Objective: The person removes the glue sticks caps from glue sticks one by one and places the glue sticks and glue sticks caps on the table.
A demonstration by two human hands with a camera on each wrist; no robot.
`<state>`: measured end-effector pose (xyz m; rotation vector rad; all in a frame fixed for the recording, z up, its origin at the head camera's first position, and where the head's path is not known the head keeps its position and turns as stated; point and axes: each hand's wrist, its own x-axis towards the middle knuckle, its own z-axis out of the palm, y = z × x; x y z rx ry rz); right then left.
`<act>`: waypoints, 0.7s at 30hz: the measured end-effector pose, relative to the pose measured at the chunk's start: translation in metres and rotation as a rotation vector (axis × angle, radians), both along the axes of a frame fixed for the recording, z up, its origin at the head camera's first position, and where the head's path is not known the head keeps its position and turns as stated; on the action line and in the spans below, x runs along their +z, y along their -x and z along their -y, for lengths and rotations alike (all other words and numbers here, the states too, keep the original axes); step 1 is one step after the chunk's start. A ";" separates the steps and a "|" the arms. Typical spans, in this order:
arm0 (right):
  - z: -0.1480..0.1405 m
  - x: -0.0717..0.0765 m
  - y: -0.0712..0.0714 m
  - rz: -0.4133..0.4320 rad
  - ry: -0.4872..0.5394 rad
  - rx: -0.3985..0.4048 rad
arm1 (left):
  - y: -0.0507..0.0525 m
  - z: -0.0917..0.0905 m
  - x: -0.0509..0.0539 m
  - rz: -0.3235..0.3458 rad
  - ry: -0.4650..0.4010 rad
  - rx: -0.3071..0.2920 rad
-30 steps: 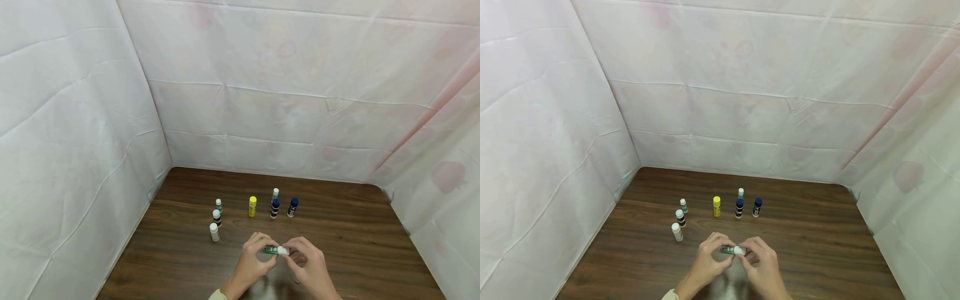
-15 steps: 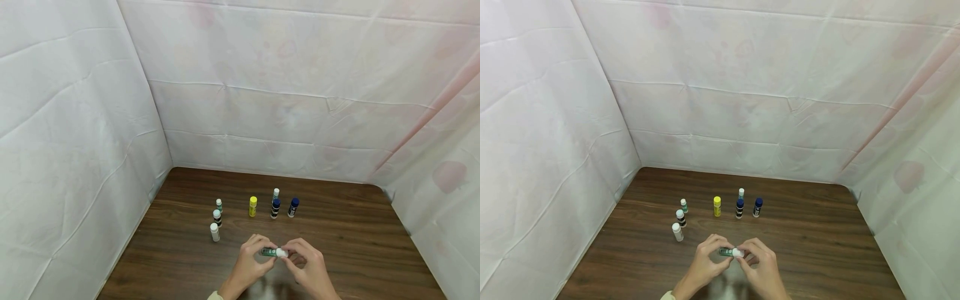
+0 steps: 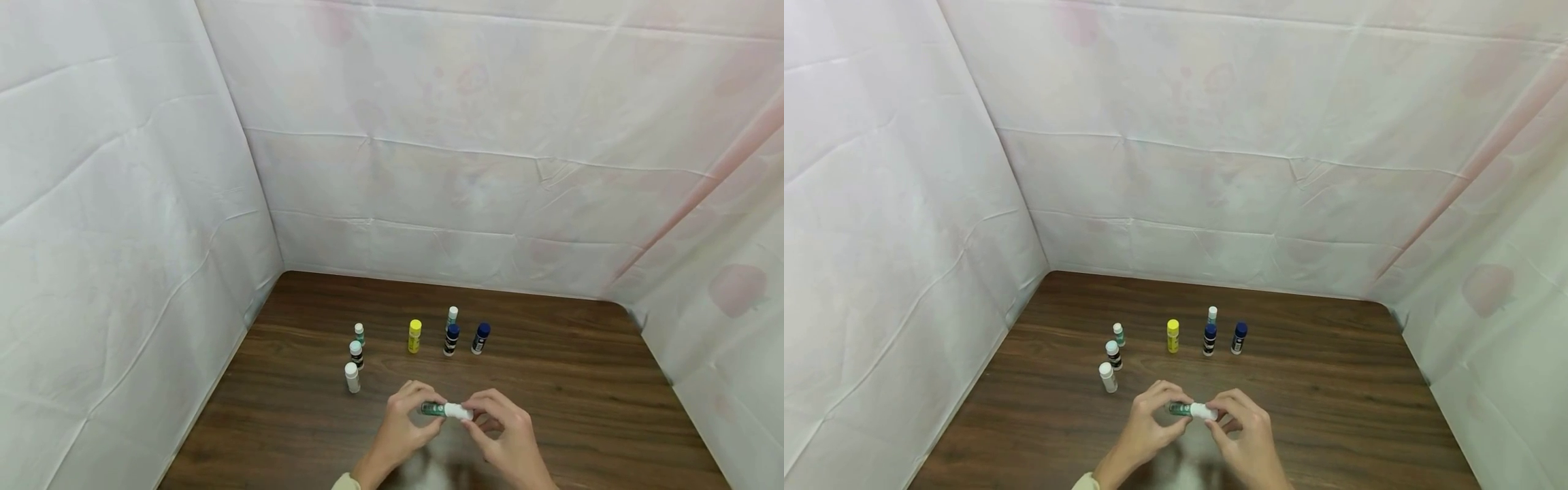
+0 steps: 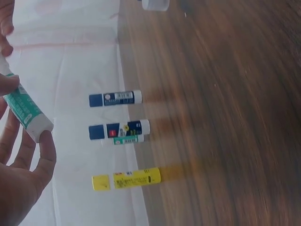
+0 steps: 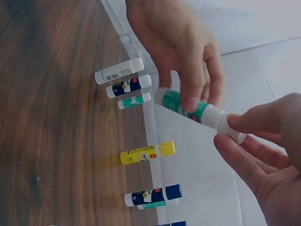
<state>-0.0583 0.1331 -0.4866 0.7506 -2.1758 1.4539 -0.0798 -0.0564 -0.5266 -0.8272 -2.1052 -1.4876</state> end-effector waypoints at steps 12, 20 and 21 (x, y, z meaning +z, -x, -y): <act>0.007 0.031 -0.009 0.019 0.010 -0.033 | -0.007 0.007 0.025 -0.004 -0.071 0.016; 0.003 0.024 -0.009 0.015 0.015 -0.038 | -0.007 0.013 0.019 -0.015 -0.114 0.062; 0.003 0.024 -0.009 0.015 0.014 -0.038 | -0.007 0.014 0.019 -0.010 -0.118 0.070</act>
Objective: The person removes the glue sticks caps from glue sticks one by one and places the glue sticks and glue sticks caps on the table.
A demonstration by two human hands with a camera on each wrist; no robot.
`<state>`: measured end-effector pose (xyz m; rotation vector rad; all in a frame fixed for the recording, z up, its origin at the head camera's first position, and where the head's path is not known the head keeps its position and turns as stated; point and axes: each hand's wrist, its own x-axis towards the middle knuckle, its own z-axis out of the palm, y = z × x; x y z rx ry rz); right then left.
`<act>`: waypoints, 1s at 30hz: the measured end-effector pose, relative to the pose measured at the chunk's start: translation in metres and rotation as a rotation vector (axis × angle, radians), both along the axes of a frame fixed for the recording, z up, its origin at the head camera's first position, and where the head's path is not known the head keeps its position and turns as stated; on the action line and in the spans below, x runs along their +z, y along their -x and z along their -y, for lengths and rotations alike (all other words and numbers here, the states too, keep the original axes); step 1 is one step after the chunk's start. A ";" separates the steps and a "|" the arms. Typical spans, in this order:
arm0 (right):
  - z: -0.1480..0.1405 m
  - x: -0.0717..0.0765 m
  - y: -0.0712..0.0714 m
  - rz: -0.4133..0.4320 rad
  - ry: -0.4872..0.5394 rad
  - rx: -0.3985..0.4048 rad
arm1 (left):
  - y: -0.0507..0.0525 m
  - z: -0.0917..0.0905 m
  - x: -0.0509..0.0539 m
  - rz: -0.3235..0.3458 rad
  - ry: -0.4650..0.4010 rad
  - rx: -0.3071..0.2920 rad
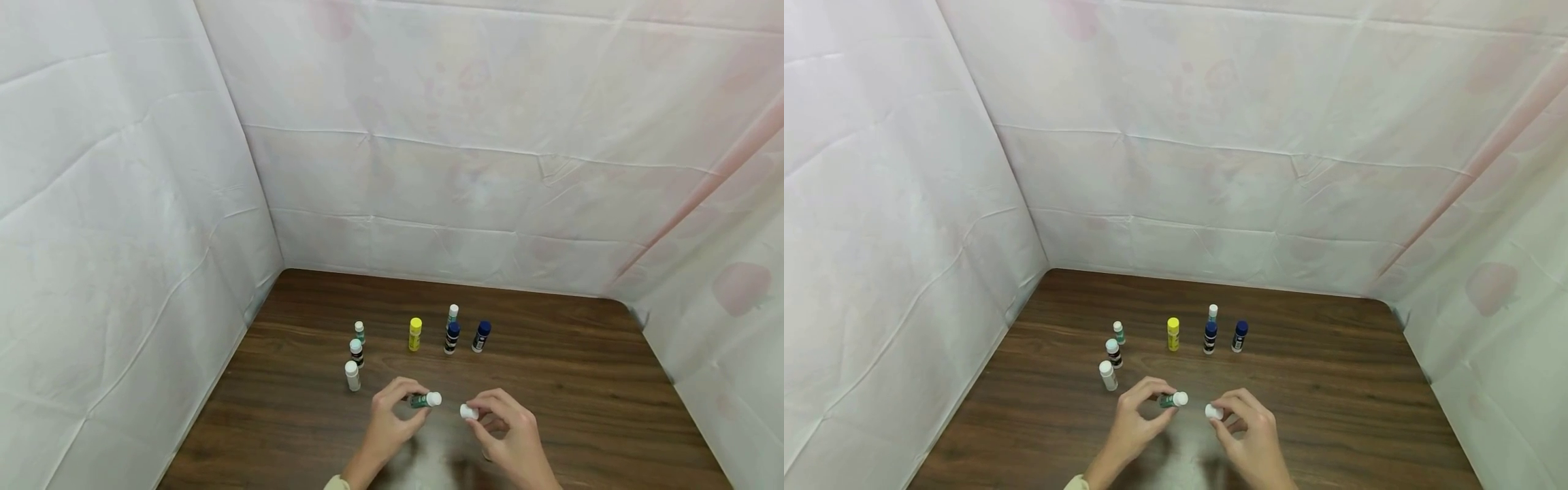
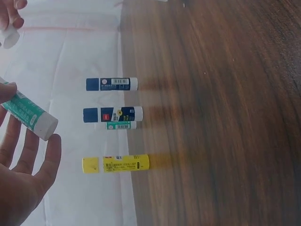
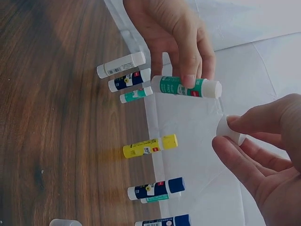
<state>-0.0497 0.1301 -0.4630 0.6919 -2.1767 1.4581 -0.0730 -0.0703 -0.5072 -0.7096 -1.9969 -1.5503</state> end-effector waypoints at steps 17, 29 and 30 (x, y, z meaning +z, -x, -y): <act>-0.001 0.003 -0.004 0.026 -0.032 -0.033 | -0.008 0.020 -0.004 0.133 -0.032 0.098; -0.002 0.002 -0.007 0.020 -0.052 -0.055 | -0.013 0.036 -0.009 0.214 -0.043 0.138; -0.002 0.002 -0.007 0.013 -0.055 -0.056 | -0.014 0.037 -0.009 0.224 -0.041 0.146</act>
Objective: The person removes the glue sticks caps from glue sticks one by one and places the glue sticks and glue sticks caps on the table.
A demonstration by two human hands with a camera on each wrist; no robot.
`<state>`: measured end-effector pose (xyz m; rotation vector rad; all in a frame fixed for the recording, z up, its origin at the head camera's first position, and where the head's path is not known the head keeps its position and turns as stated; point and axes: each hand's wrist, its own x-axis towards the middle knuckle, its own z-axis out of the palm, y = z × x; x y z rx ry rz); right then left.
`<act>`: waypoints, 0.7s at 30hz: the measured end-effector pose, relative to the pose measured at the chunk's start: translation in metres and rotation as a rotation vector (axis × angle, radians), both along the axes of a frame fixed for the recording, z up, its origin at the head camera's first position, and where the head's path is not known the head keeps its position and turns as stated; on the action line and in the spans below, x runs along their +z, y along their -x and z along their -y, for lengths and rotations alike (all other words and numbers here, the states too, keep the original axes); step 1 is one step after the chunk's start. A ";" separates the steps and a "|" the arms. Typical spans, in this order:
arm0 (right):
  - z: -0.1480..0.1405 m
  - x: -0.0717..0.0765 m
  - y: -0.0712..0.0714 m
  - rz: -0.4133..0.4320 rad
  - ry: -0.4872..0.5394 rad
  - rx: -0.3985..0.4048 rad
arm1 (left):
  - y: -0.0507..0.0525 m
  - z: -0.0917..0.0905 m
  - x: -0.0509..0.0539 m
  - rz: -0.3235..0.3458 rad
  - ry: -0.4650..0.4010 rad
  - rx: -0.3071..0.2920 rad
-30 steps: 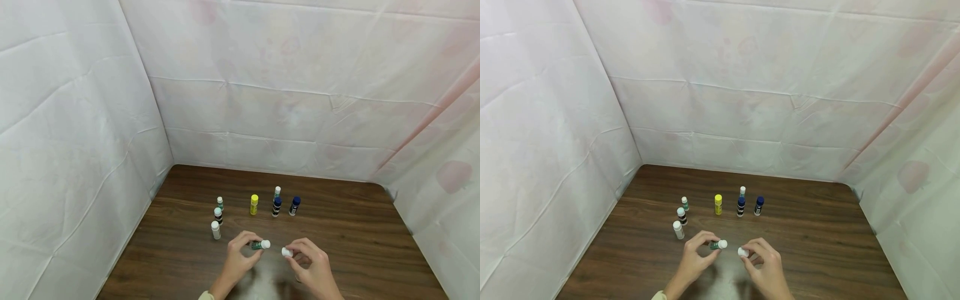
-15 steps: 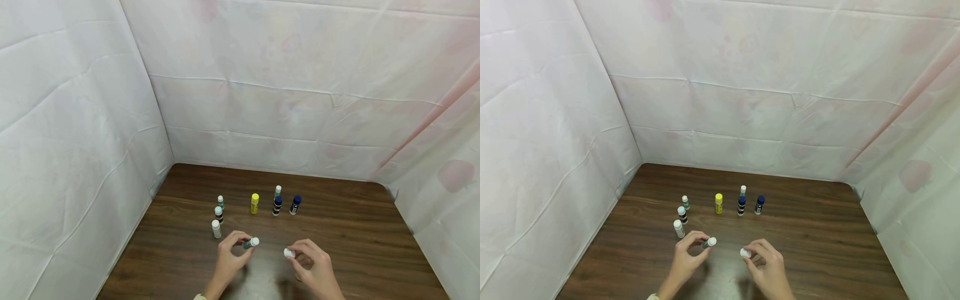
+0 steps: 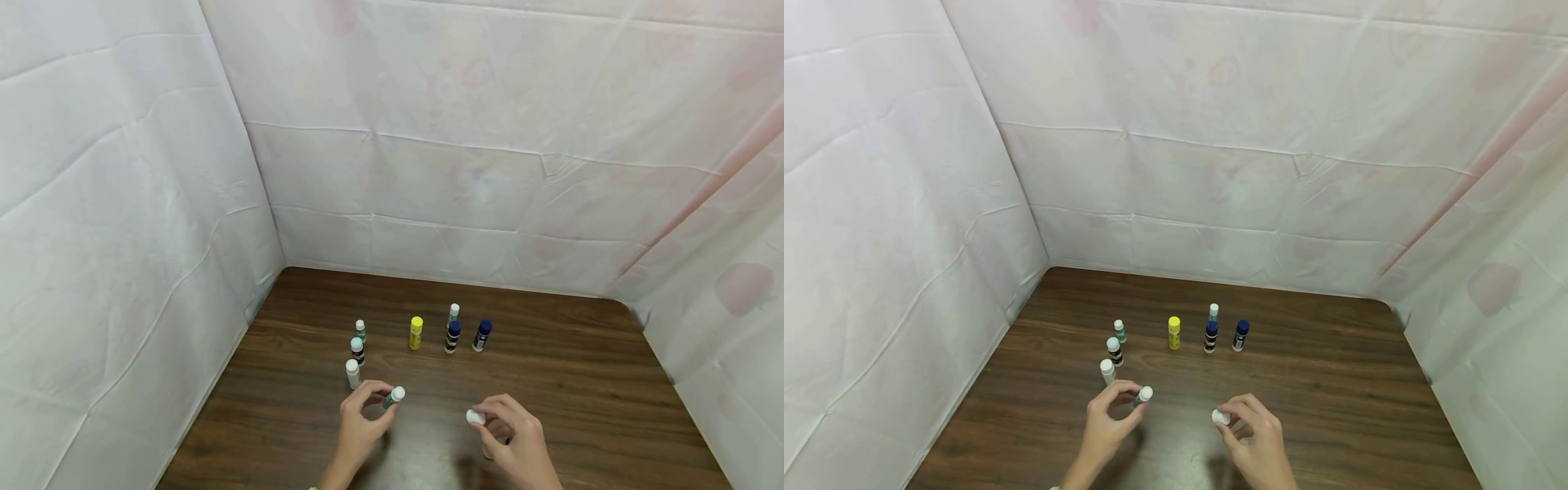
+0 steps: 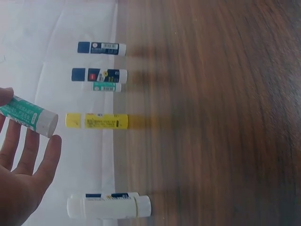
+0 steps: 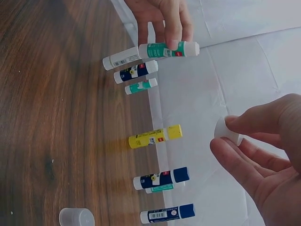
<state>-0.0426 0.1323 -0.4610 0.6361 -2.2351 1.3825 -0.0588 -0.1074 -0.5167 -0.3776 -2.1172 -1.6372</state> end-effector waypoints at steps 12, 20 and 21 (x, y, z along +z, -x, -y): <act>-0.003 -0.013 0.001 0.013 -0.025 -0.041 | -0.004 0.015 -0.009 0.007 -0.012 0.092; -0.015 -0.039 0.007 0.027 -0.056 -0.040 | -0.007 0.023 -0.010 0.077 -0.044 0.145; -0.016 -0.039 0.007 0.030 -0.061 -0.039 | -0.008 0.024 -0.010 0.095 -0.052 0.148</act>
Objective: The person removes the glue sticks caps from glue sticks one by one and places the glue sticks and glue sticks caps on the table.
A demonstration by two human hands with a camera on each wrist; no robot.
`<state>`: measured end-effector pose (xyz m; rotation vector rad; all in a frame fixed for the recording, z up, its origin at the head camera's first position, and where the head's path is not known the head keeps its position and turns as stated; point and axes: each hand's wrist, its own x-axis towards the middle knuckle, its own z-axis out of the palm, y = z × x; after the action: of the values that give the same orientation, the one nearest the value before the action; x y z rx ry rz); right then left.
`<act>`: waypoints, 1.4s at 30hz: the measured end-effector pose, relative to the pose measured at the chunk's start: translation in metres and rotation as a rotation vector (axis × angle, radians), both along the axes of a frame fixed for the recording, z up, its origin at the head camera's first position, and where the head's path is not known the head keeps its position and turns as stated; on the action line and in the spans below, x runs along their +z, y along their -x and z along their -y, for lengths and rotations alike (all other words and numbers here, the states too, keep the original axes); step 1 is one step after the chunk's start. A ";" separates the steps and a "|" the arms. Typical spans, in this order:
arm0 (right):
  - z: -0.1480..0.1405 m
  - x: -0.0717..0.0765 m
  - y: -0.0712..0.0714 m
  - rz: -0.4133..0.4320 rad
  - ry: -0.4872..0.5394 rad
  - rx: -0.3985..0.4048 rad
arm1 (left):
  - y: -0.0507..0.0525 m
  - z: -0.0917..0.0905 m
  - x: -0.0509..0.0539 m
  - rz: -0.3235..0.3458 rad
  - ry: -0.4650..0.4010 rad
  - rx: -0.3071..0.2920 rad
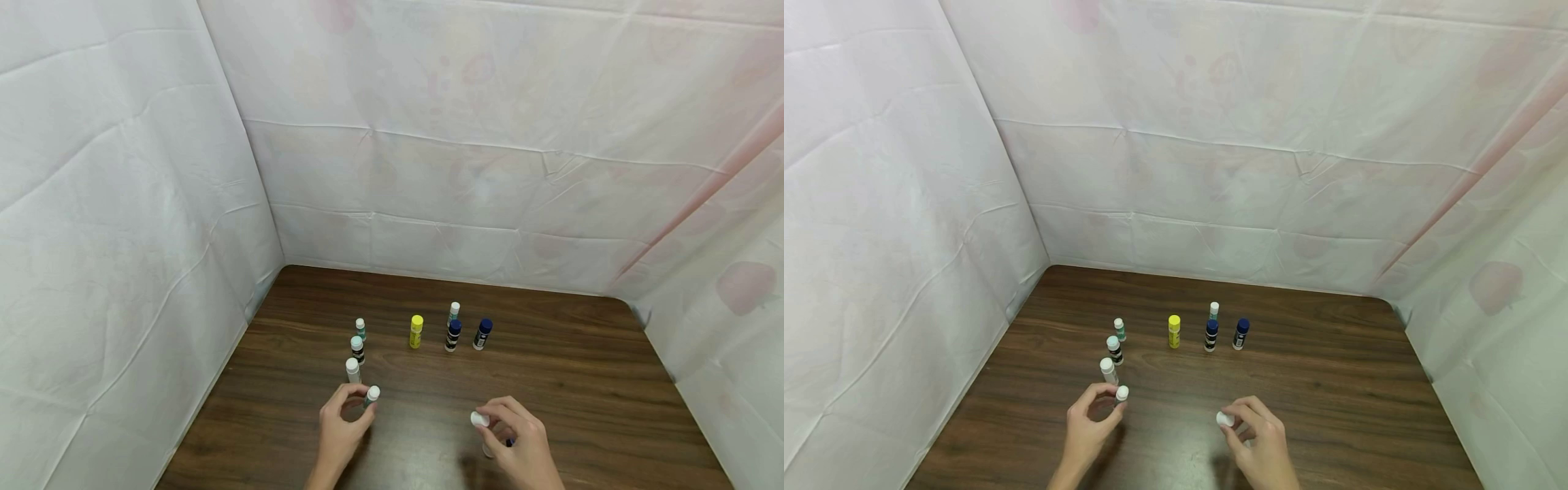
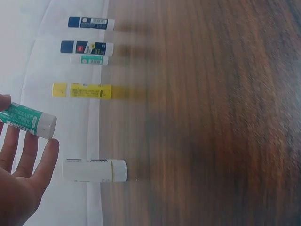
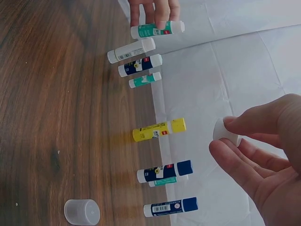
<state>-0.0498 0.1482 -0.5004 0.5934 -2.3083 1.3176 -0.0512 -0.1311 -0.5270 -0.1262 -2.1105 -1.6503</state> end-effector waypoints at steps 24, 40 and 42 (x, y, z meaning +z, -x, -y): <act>-0.013 -0.010 -0.005 -0.010 -0.032 -0.015 | 0.011 0.025 -0.053 0.150 -0.104 0.131; -0.017 -0.017 -0.009 0.023 -0.053 -0.054 | 0.014 0.034 -0.062 0.337 -0.117 0.205; -0.017 -0.018 -0.009 0.016 -0.052 -0.055 | 0.015 0.034 -0.063 0.346 -0.113 0.203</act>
<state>-0.0410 0.1653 -0.5184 0.5342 -2.3612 1.2448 -0.0658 -0.1650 -0.5900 0.4243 -2.1777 -1.7598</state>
